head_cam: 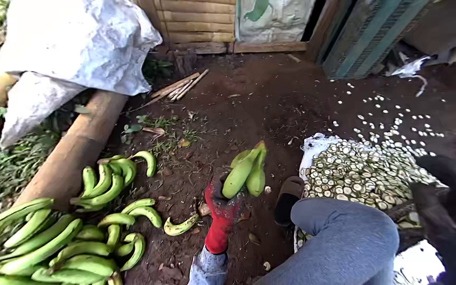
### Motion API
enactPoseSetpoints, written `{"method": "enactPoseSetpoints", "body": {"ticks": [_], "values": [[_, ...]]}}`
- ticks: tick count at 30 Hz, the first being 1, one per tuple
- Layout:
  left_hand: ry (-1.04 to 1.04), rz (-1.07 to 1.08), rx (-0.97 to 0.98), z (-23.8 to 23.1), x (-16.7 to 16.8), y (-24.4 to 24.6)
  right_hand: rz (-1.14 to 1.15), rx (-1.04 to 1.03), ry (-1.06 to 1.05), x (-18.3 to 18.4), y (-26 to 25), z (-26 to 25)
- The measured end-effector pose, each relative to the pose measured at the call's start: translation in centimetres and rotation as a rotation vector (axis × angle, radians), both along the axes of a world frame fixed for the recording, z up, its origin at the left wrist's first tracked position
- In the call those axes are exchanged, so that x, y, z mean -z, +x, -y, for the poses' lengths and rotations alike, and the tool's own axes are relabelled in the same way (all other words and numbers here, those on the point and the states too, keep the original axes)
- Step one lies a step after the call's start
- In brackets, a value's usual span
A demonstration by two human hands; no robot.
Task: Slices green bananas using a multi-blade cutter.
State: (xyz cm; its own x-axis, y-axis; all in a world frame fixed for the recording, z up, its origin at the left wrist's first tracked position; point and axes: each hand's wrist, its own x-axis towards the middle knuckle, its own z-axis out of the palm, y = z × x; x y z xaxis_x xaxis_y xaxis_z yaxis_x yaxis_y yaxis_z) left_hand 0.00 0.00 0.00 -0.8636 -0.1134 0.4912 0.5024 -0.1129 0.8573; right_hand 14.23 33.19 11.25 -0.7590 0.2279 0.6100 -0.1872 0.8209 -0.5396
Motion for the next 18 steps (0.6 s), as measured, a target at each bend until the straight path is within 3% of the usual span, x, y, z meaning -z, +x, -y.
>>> {"method": "enactPoseSetpoints", "body": {"ticks": [3,5,10,14,16,18], "values": [[0.165,-0.153,0.362,-9.0,-6.2,2.2,0.111,-0.175,-0.092,-2.0,0.3,3.8],[0.194,-0.253,0.627,-14.1,-10.2,3.9,0.074,-0.146,-0.109,-2.7,1.3,3.9],[0.049,-0.551,1.115,-25.5,-16.8,9.0,-0.406,0.129,-0.19,-4.0,8.1,-0.9],[-0.29,-0.355,1.648,-31.3,-18.9,13.9,-0.358,0.33,-0.623,-3.0,16.2,-2.8],[-0.546,-0.278,1.667,-33.6,-18.2,16.1,-0.245,0.454,-0.714,-1.5,19.2,-3.8],[-0.655,-0.278,1.627,-35.8,-16.2,18.4,-0.217,0.557,-0.735,1.3,21.0,-5.1]]}}
